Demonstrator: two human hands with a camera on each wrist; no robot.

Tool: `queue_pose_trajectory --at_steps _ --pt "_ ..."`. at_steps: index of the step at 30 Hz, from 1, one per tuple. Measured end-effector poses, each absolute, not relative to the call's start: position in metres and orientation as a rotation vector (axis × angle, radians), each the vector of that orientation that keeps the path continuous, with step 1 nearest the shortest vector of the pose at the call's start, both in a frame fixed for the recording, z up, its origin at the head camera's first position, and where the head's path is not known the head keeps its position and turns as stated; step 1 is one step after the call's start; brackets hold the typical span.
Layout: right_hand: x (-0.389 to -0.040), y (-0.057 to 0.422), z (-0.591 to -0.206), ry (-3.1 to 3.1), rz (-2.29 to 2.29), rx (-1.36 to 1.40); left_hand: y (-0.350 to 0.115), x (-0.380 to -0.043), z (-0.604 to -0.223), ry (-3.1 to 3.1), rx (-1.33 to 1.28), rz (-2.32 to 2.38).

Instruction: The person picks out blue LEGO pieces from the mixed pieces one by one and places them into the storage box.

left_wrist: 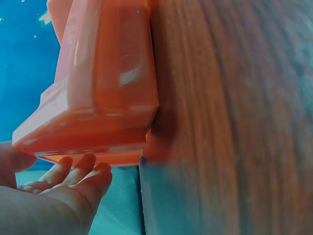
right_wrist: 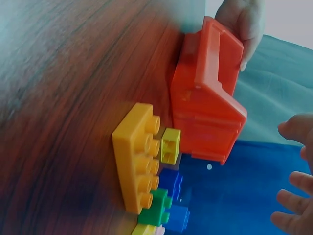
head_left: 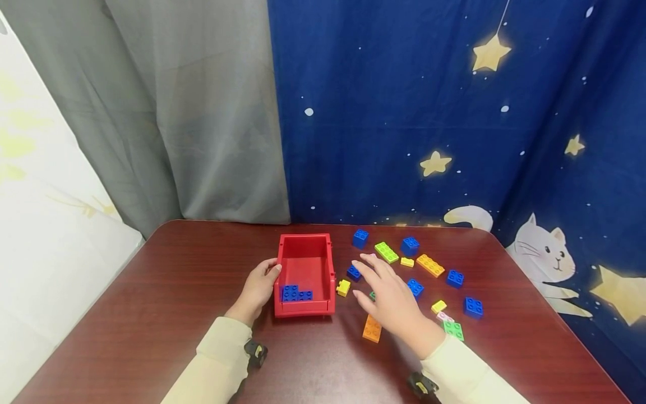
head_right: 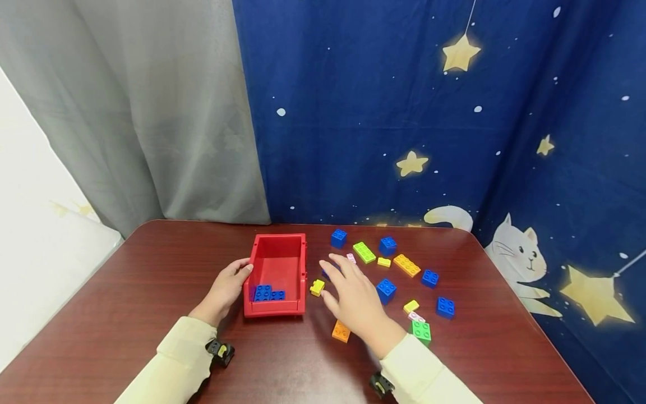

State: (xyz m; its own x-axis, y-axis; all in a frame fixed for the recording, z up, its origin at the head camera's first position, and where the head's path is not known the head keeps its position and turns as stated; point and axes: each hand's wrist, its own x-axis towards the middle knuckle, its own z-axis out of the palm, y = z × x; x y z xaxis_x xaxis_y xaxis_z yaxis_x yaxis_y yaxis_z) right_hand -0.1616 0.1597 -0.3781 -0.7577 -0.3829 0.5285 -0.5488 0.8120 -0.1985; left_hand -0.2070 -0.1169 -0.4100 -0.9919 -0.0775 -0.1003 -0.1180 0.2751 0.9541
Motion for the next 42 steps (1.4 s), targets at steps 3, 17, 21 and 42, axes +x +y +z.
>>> queue_pose_trajectory --at_steps 3,17,21,42 --pt "-0.162 0.166 -0.379 -2.528 0.477 0.668 -0.117 -0.207 -0.41 2.48 -0.189 1.861" --pt "-0.166 0.196 -0.383 -2.566 0.471 0.57 -0.117 -0.209 -0.412 2.485 -0.171 1.865" --pt "-0.167 0.203 -0.385 -2.582 0.468 0.537 -0.117 -0.208 -0.412 2.496 -0.174 1.849" --pt "-0.166 0.225 -0.4 -2.726 0.413 0.385 -0.117 -0.208 -0.412 2.488 -0.188 1.857"
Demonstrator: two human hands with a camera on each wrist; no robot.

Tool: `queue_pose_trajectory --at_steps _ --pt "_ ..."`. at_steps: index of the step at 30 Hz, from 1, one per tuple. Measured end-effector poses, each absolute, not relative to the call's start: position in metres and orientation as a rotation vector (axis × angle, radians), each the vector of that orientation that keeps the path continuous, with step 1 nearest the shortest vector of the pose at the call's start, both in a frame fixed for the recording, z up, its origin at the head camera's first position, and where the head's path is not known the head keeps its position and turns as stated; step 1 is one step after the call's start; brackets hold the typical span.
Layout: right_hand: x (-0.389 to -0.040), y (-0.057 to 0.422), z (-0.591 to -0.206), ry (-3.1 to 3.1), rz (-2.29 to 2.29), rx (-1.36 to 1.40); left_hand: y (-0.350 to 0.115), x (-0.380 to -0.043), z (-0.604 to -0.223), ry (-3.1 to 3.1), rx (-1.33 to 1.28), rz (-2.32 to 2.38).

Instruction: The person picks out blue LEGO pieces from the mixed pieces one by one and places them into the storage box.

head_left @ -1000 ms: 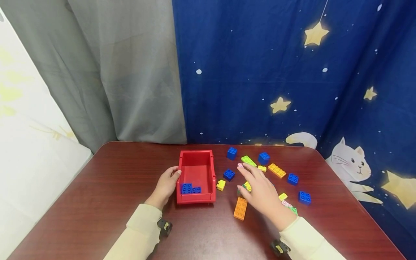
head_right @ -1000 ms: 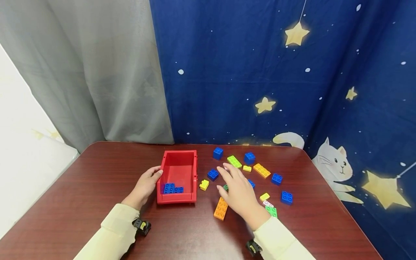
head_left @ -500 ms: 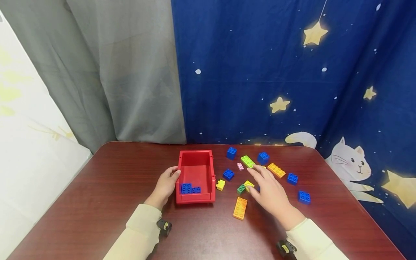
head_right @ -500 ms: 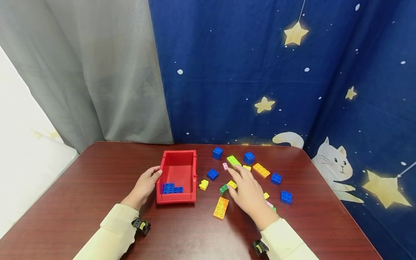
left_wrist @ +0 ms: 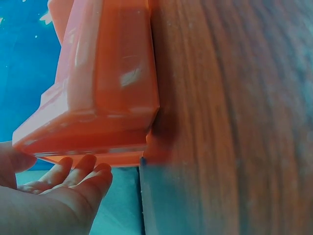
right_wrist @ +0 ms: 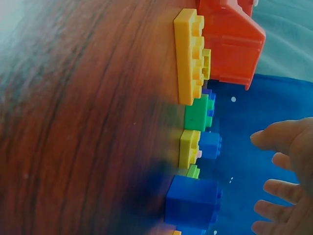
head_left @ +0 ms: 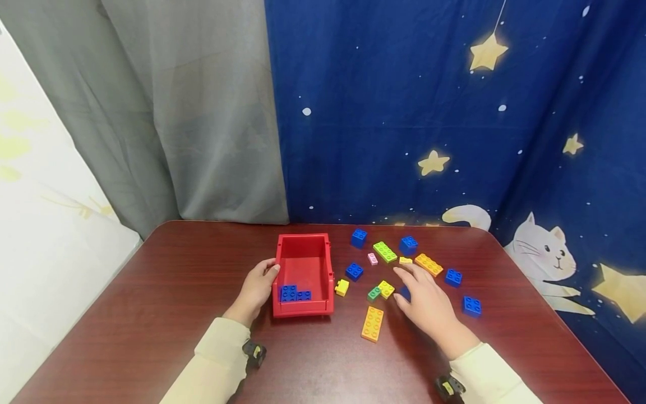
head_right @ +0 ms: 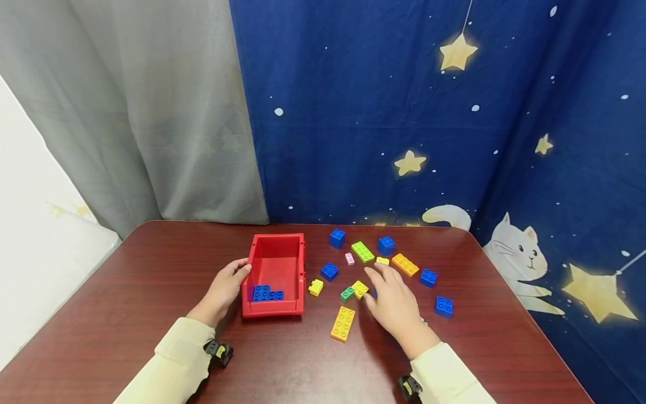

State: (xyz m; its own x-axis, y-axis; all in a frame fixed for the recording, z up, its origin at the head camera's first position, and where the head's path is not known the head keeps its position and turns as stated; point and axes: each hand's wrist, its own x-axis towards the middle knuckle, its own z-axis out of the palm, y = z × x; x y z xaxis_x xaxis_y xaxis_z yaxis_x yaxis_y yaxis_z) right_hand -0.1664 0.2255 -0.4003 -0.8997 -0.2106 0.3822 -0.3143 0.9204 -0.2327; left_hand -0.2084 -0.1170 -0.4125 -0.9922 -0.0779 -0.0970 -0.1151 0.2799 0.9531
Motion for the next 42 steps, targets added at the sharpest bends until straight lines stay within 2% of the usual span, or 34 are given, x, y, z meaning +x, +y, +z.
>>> queue_pose_trajectory --at_steps 16,42 --pt "-0.168 0.236 -0.404 -2.805 0.401 0.285 -0.117 -0.209 -0.414 2.491 -0.173 1.866" --pt "-0.174 0.242 -0.414 -2.915 0.371 0.321 -0.117 -0.209 -0.414 2.489 -0.186 1.874"
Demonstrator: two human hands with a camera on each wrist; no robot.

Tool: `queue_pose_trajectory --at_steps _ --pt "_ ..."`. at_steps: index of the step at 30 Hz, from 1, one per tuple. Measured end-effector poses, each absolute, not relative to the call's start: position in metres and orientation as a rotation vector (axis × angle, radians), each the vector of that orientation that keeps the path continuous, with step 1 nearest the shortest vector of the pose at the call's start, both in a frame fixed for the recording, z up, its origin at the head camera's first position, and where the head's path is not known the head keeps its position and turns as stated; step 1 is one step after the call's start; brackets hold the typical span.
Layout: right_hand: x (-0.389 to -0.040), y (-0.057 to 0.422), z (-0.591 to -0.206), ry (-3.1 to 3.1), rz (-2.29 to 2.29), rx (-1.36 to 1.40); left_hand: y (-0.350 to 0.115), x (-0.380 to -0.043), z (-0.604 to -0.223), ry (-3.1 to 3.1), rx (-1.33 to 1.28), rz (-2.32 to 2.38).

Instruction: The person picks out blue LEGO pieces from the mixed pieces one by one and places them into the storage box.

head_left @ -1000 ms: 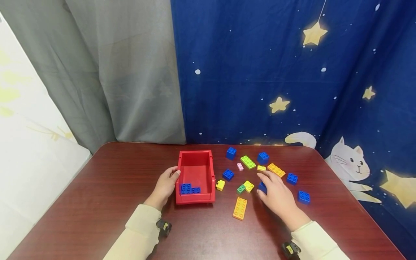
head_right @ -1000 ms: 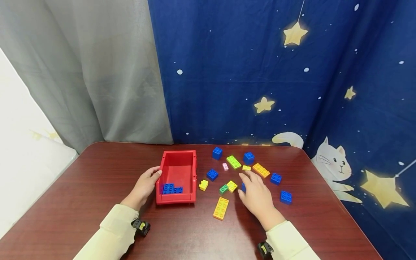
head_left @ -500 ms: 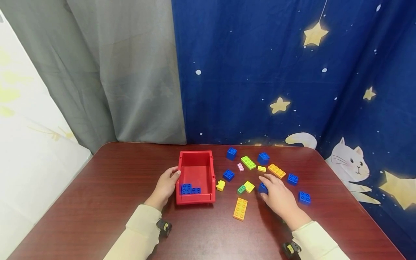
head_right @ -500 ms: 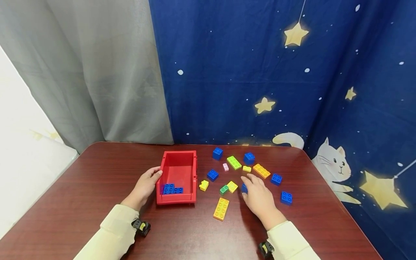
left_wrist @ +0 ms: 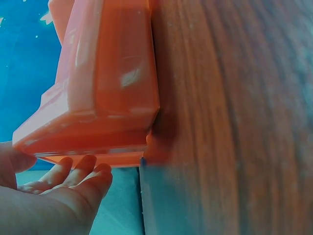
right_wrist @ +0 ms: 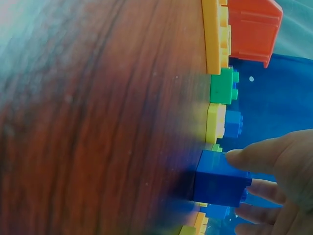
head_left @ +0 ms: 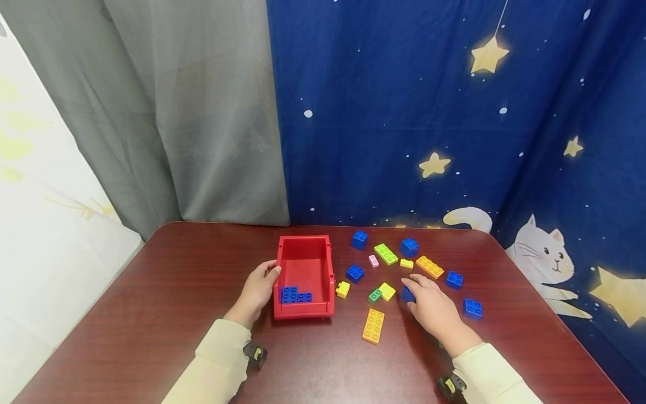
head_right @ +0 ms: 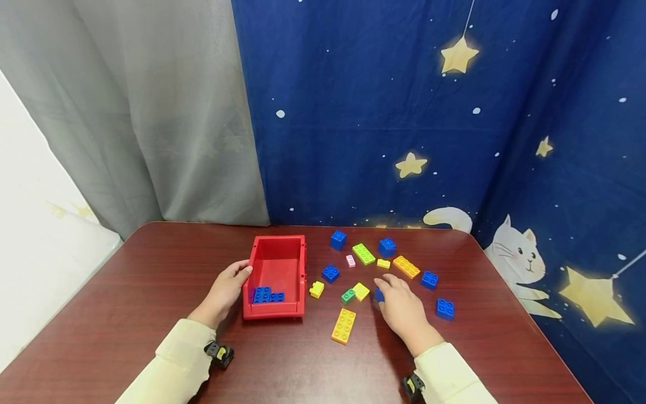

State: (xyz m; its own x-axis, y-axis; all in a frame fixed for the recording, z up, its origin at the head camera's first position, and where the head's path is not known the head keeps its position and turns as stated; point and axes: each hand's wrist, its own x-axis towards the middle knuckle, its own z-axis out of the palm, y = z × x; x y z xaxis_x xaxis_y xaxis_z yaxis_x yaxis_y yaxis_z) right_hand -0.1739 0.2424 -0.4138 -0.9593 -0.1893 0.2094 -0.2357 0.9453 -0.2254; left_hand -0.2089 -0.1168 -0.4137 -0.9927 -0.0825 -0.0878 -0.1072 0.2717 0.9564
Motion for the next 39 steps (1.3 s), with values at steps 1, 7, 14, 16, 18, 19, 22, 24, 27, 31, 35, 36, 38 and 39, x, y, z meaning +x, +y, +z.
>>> queue_pose_trajectory --at_steps 1,7,14,16,18,19,22,24,27,31,35,36,38,39 --pt "-0.174 0.2426 -0.4141 -2.917 0.371 0.321 -0.1167 -0.2089 -0.4139 2.486 -0.19 1.874" --pt "-0.1742 0.2441 -0.4156 -2.915 0.369 0.339 -0.1171 -0.2094 -0.4136 2.48 -0.192 1.861" --pt "-0.1745 0.2443 -0.4143 -2.908 0.376 0.357 -0.1173 -0.2099 -0.4137 2.474 -0.196 1.866" --pt "-0.1749 0.2441 -0.414 -2.91 0.375 0.354 -0.1171 -0.2098 -0.414 2.469 -0.197 1.869" --pt "-0.1752 0.2438 -0.4136 -2.914 0.376 0.349 -0.1166 -0.2094 -0.4143 2.461 -0.202 1.87" --pt "-0.1754 0.2438 -0.4135 -2.912 0.376 0.348 -0.1166 -0.2091 -0.4143 2.46 -0.203 1.869" --pt "-0.1759 0.2439 -0.4134 -2.908 0.375 0.348 -0.1165 -0.2085 -0.4138 2.462 -0.203 1.87" --pt "-0.1758 0.2441 -0.4135 -2.904 0.377 0.349 -0.1168 -0.2085 -0.4137 2.467 -0.2 1.872" --pt "-0.1754 0.2439 -0.4128 -2.907 0.387 0.345 -0.1169 -0.2083 -0.4132 2.471 -0.195 1.879" --pt "-0.1745 0.2427 -0.4108 -2.928 0.407 0.332 -0.1167 -0.2077 -0.4127 2.471 -0.195 1.883" --pt "-0.1748 0.2419 -0.4094 -2.945 0.401 0.322 -0.1168 -0.2077 -0.4134 2.475 -0.195 1.885" --pt "-0.1752 0.2419 -0.4093 -2.947 0.393 0.323 -0.1168 -0.2079 -0.4136 2.477 -0.188 1.89" --pt "-0.1764 0.2421 -0.4093 -2.95 0.381 0.322 -0.1168 -0.2084 -0.4143 2.482 -0.171 1.904" --pt "-0.1768 0.242 -0.409 -2.95 0.38 0.319 -0.1167 -0.2086 -0.4145 2.484 -0.164 1.91"
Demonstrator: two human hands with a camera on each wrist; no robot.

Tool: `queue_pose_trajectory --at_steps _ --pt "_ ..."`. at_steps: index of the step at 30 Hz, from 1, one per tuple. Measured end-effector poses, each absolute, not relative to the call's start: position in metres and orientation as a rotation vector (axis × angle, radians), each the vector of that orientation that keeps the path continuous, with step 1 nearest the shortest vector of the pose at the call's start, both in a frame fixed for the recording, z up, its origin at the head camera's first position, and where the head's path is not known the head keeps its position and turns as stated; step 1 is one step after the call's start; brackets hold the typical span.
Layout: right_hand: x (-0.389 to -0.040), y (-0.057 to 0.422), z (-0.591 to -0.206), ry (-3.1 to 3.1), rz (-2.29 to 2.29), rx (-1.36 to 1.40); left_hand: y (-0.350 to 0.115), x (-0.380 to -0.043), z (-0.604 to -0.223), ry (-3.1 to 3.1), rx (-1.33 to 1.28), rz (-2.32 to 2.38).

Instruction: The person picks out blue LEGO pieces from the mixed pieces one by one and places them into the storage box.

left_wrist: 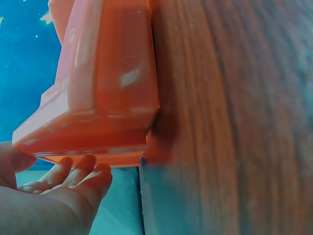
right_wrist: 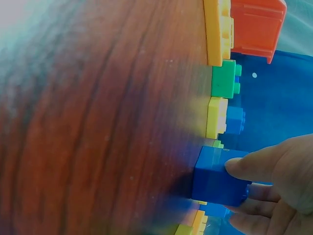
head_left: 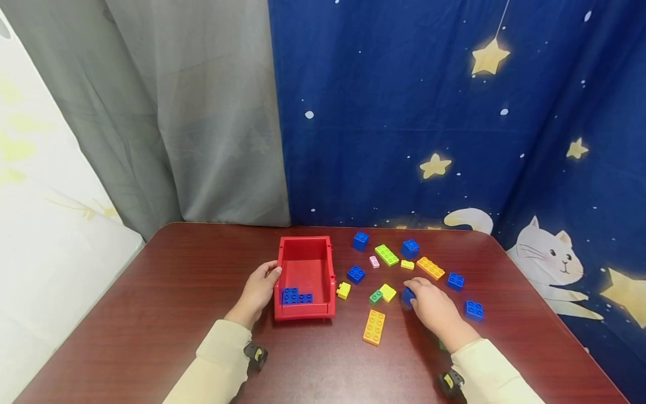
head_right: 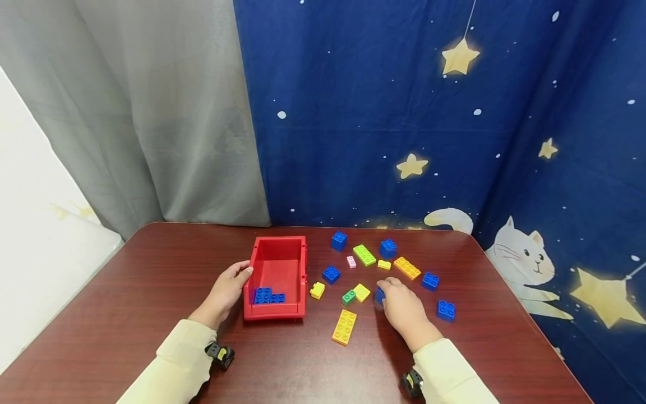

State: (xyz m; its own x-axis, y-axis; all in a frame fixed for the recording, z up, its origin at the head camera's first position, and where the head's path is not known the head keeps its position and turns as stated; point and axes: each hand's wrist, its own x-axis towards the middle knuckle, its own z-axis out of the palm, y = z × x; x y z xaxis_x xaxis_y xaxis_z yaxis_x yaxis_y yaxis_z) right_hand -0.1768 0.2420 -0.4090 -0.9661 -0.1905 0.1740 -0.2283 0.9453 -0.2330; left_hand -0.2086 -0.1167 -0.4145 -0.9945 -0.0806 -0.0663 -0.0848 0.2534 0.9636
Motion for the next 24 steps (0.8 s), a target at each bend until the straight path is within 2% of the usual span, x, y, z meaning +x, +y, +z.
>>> queue_pose_trajectory --at_steps 24 --pt "-0.1804 0.2381 -0.4059 -2.984 0.438 0.268 -0.1161 -0.2079 -0.4108 2.464 -0.183 1.874"
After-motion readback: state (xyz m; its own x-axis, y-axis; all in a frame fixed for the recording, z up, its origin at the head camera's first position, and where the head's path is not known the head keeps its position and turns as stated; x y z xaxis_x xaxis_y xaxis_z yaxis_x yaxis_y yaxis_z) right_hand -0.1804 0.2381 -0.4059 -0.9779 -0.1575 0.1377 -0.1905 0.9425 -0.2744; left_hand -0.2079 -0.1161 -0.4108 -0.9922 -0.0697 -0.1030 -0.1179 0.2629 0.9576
